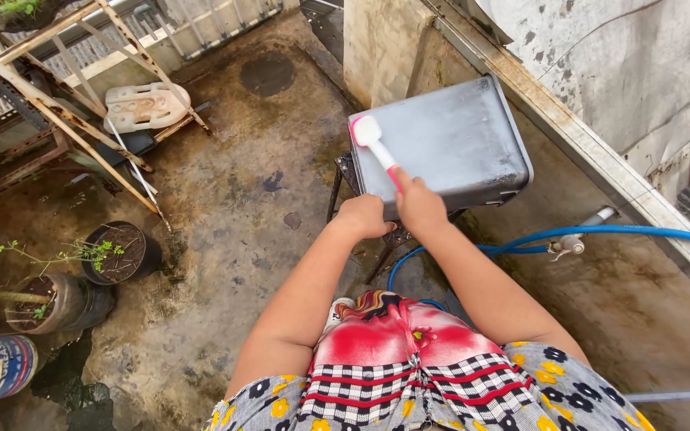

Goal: Washing a grey plastic trash can using a hose and a scrubbing brush outdoors.

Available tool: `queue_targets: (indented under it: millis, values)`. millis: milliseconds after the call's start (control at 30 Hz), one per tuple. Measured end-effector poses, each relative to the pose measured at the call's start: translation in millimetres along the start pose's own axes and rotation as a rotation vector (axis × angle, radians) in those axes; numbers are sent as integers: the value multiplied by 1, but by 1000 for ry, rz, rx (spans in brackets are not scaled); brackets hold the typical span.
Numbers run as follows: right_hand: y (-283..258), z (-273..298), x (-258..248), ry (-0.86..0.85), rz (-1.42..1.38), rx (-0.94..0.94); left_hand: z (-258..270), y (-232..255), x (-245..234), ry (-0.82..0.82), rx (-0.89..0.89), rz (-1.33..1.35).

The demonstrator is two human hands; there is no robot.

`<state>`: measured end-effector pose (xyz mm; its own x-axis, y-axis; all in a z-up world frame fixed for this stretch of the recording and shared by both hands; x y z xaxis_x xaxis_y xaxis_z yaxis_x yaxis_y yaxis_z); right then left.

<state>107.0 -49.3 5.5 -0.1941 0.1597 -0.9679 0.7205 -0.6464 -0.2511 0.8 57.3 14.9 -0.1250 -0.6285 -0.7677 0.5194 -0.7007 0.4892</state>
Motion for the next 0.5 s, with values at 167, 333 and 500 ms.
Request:
queue_targets:
  millis: [167,333,500]
  values:
    - [12,-2,-17,13,28,43,-2,-3,-2,-18,35,-15]
    - [89,-9,-45,49,111,240,-5,-8,1,-33,74,-56]
    - [129,9,-59,257,-15,495,-8,-16,-2,-43,128,-61]
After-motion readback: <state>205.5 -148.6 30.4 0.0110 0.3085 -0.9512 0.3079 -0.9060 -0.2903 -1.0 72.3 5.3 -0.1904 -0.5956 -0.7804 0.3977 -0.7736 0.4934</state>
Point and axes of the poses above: each hand's wrist, its own z-axis away from the middle knuckle, its own x-axis out of the palm, y = z × x, the point moved 2 cm from there along -z, towards the middle knuckle, and after that the axes turned 10 degrees about z, right-handed, at the moved point
